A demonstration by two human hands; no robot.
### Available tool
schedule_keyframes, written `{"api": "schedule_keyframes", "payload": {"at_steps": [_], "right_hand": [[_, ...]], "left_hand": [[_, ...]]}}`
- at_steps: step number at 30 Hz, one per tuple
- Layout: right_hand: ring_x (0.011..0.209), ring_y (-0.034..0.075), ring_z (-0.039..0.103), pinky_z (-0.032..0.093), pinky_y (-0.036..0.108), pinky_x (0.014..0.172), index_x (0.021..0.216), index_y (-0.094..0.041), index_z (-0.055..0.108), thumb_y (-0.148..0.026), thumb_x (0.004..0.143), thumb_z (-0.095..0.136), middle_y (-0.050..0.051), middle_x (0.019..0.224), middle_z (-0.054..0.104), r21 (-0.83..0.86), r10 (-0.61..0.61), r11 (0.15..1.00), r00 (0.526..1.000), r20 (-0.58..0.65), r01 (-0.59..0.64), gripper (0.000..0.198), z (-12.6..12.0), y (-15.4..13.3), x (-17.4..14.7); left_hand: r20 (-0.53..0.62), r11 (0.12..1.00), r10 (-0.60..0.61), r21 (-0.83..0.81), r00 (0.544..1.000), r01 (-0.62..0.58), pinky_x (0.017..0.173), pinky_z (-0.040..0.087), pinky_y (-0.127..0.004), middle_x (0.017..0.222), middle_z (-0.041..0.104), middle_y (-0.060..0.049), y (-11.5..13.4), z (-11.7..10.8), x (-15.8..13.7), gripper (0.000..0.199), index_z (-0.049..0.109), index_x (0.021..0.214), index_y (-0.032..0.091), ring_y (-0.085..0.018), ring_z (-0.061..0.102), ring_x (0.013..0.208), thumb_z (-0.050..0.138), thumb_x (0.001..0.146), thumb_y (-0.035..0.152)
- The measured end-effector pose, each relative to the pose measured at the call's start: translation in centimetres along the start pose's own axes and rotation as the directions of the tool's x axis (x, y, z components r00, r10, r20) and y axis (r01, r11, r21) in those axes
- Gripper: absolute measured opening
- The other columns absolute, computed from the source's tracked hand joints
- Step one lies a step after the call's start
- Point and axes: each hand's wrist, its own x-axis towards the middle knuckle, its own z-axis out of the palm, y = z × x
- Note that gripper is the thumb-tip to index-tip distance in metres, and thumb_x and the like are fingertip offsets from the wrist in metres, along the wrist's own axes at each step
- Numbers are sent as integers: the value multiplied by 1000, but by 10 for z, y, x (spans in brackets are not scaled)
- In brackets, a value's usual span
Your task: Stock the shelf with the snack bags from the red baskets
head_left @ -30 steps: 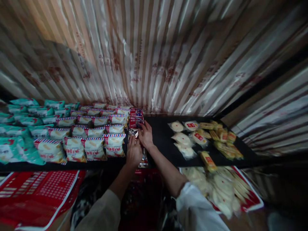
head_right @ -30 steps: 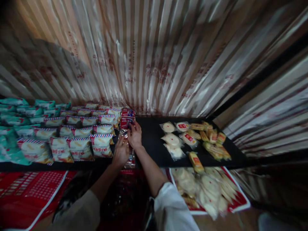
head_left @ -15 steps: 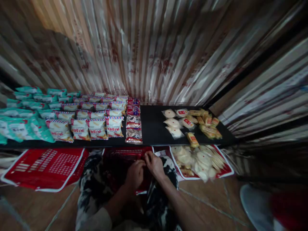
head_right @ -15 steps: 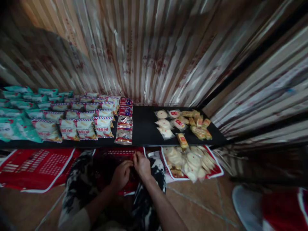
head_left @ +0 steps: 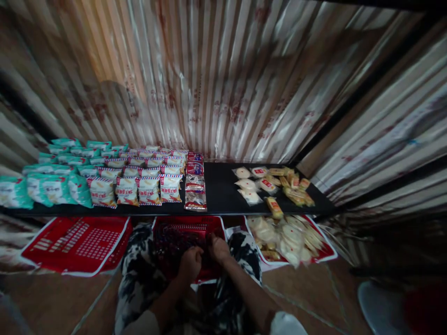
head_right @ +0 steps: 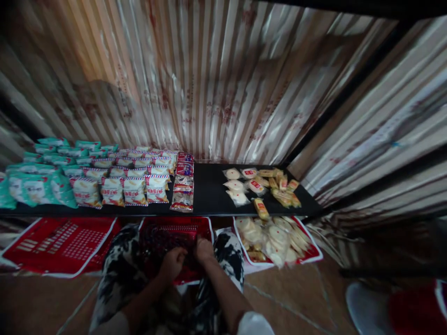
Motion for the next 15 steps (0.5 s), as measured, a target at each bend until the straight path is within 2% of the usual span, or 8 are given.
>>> {"api": "schedule_keyframes", "payload": {"at_steps": [3, 6, 10, 12, 15], "right_hand": [[100, 23, 64, 45, 28, 84, 119, -12, 55, -11, 79, 47, 16, 105, 68, 43, -72, 996, 997, -38, 74, 41, 1, 1, -10], [103, 22, 62, 43, 27, 87, 111, -13, 61, -11, 77, 48, 15, 110, 66, 76, -176, 981, 983, -57, 180, 36, -5, 0, -21], [92, 18, 63, 44, 25, 82, 95, -18, 68, -15, 76, 50, 7, 97, 68, 188, -352, 911, 930, -107, 366, 26, -29, -2, -33], [84, 17, 62, 45, 25, 77, 90, -20, 69, -15, 76, 50, 4, 90, 69, 288, -432, 839, 887, -164, 462, 24, -46, -3, -37], [76, 14, 60, 45, 23, 72, 86, -20, 69, -12, 75, 49, 2, 83, 67, 354, -513, 748, 828, -228, 561, 25, -72, -5, -42]], "left_hand": [[-30, 999, -27, 20, 999, 27, 85, 48, -32, 89, 69, -6, -4, -1, 1, 36, 66, 90, 17, -18, 64, 89, 39, 72, 3], [-61, 998, -55, 40, 997, 57, 93, 45, -34, 106, 65, -12, -10, -5, 2, 45, 61, 108, 13, -20, 60, 102, 38, 71, 1], [-78, 995, -41, 84, 996, 47, 104, 36, -36, 126, 55, -15, -20, -13, 3, 60, 52, 124, 12, -23, 49, 120, 45, 66, 0], [-69, 995, -18, 97, 997, 25, 106, 33, -41, 131, 52, -13, -24, -16, 4, 61, 55, 122, 16, -26, 44, 125, 51, 62, 3], [-48, 999, 3, 36, 999, -1, 106, 31, -47, 130, 53, -12, -27, -20, 7, 47, 66, 104, 17, -32, 39, 128, 62, 58, 11]]}}
